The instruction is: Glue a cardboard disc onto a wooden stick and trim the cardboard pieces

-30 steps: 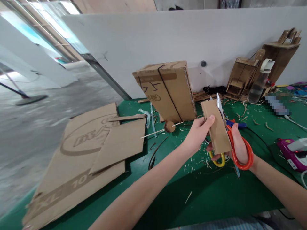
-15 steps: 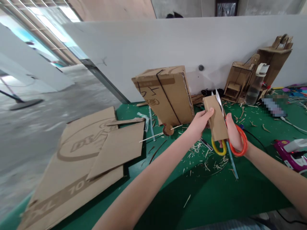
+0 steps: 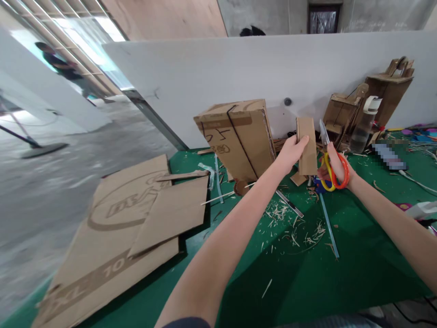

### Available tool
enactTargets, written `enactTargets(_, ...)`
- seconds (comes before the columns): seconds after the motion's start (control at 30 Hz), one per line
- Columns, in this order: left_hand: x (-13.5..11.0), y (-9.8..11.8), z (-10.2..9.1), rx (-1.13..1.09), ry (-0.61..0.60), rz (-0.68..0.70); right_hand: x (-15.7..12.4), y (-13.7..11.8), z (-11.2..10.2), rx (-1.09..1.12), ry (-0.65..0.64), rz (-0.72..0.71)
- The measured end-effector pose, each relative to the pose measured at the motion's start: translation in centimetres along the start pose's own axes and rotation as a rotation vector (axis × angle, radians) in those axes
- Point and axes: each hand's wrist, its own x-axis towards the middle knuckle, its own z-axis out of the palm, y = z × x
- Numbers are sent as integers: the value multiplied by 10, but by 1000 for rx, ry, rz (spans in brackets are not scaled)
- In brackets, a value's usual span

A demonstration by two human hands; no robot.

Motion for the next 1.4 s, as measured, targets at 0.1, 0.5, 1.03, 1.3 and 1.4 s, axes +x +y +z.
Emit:
enactTargets(0.1,-23,16,-12,-36,-51,-24,-11,2,2,118,-16,-63)
enactTargets(0.5,-82,21,-56,48,-367,-202,-61,8,13,163,-195,-246)
enactTargets(1.03,-87,32,-71,882,-739,44,-53,33,15,160,-261,-302)
enactTargets(1.3,-76,12,-71,604,279,380,-45,25,24,366,157,-434)
enactTargets(1.4,-78,-9,-45,8,280,197,-40,22,24,475,246,-431)
